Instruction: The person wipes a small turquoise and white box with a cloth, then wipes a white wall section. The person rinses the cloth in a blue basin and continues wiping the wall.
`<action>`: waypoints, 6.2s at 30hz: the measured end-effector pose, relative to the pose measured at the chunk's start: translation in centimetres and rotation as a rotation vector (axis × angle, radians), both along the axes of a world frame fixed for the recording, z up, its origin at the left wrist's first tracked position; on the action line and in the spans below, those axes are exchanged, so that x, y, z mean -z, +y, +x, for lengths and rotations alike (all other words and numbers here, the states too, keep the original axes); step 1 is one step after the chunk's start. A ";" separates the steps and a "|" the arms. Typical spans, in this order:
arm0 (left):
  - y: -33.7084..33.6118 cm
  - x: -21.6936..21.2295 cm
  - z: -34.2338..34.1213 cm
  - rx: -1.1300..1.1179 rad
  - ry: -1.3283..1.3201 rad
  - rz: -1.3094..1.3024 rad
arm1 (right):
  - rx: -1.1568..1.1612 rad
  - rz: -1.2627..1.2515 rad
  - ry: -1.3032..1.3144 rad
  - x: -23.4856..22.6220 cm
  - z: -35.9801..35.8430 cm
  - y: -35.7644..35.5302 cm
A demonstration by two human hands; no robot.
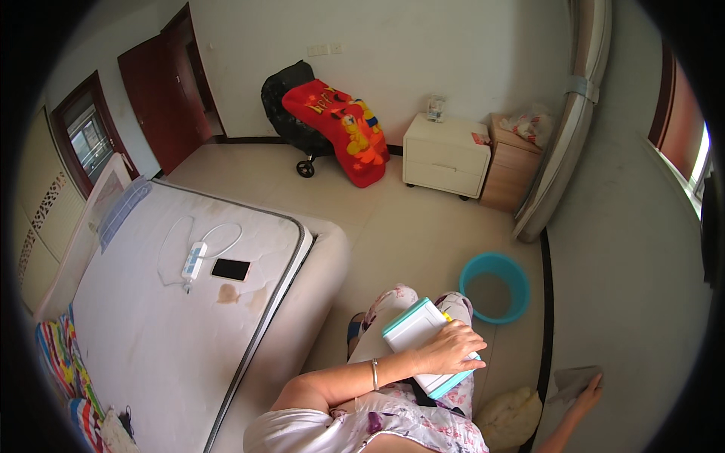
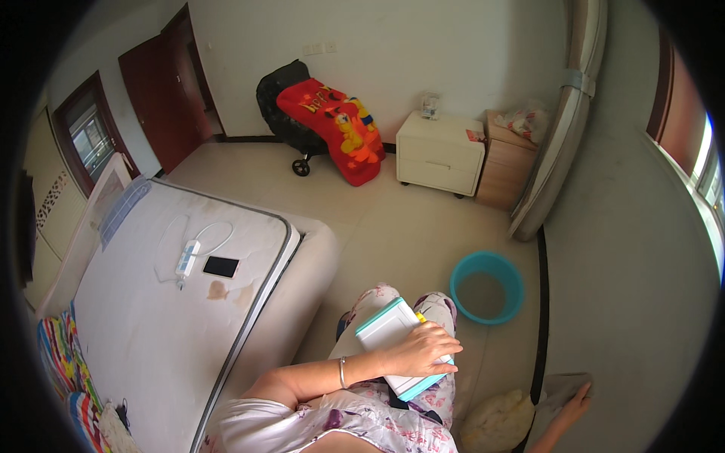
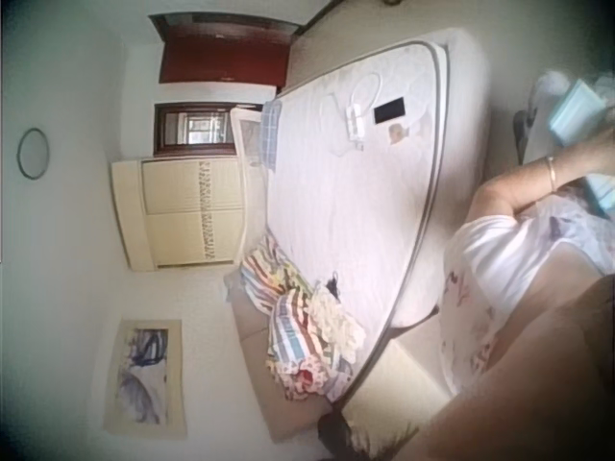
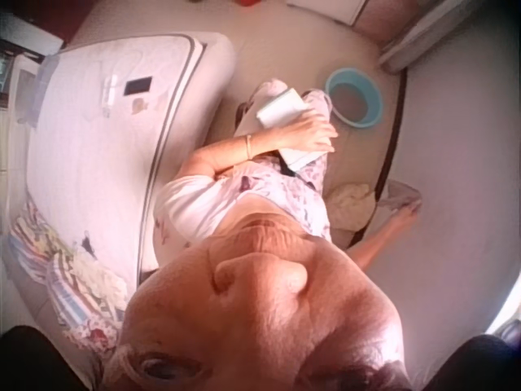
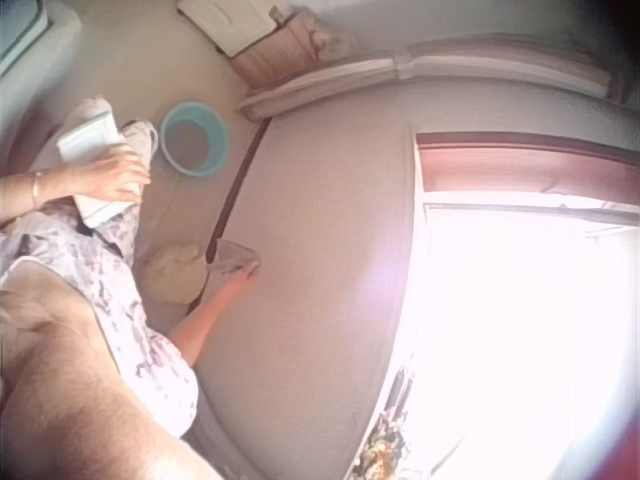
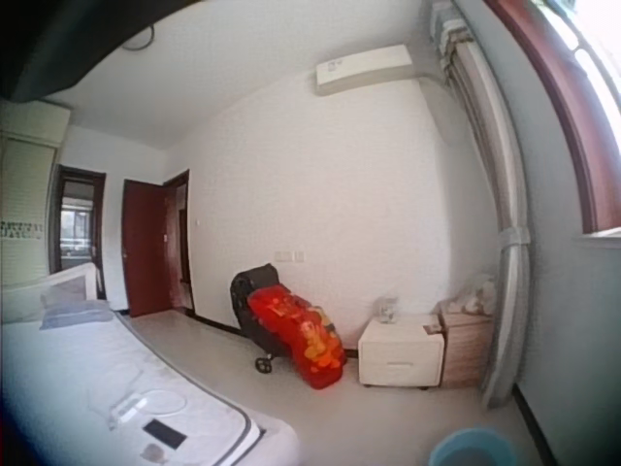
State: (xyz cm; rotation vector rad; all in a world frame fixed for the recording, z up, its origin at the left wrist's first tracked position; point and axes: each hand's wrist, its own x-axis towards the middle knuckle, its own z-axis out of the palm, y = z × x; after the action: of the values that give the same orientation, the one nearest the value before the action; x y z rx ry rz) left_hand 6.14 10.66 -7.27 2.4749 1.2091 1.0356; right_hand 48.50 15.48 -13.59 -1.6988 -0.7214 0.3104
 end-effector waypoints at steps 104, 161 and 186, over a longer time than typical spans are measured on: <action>1.1 -1.0 0.8 0.201 0.168 -0.064 | 0.543 -0.576 -1.670 -12.8 15.0 -5.3; 0.9 -1.5 0.7 0.195 0.149 -0.039 | 0.320 -0.419 -1.396 -16.6 10.4 6.7; 0.9 -1.4 0.5 0.194 0.134 -0.053 | -0.838 0.784 0.870 -14.7 1.3 -3.7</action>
State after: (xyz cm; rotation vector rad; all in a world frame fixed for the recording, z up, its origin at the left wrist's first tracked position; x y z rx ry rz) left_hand 6.69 11.55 -5.85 2.5937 0.9915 0.7894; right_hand 49.83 11.73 1.10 -0.3550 -0.7026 1.0968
